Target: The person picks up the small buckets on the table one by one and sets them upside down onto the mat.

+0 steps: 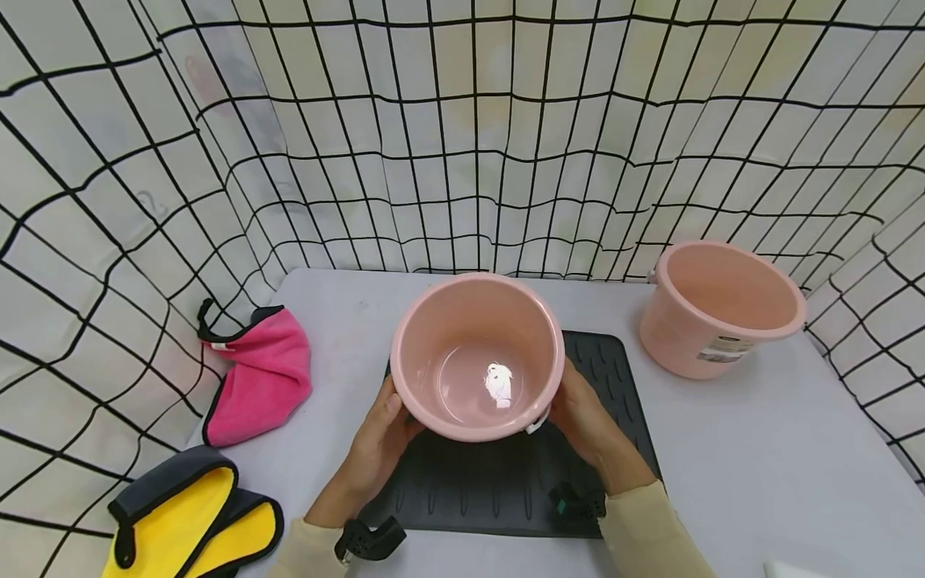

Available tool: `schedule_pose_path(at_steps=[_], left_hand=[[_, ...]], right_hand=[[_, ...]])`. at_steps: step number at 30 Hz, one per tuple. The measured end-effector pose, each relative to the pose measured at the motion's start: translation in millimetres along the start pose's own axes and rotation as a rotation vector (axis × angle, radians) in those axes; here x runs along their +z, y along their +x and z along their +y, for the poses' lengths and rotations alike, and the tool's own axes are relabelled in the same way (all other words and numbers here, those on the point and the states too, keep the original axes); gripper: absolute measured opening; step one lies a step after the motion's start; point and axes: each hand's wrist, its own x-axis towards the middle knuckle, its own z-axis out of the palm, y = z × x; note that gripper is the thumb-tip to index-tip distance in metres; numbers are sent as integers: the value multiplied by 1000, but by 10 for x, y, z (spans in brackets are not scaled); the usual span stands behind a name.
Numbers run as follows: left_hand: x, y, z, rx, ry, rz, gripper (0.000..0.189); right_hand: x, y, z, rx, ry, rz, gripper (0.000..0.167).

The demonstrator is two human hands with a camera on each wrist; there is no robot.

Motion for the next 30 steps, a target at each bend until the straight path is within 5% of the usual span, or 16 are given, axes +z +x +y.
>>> schedule_pose_path(at_steps=[11,18,25,30], left_hand=[[-13,-9,-29,91,-59,-6,58],[-35,-8,-22,170,-58,65,57],[-108,28,178,28,77,187,68],[-250,75,395,-90,158,168,73]], right_hand=[[39,-21,-44,200,106,-121,76],[69,-13,-23,93,174,-229,73],[96,24,-12,-28,247,-302,49],[93,41,-21,-22,200,-299,46]])
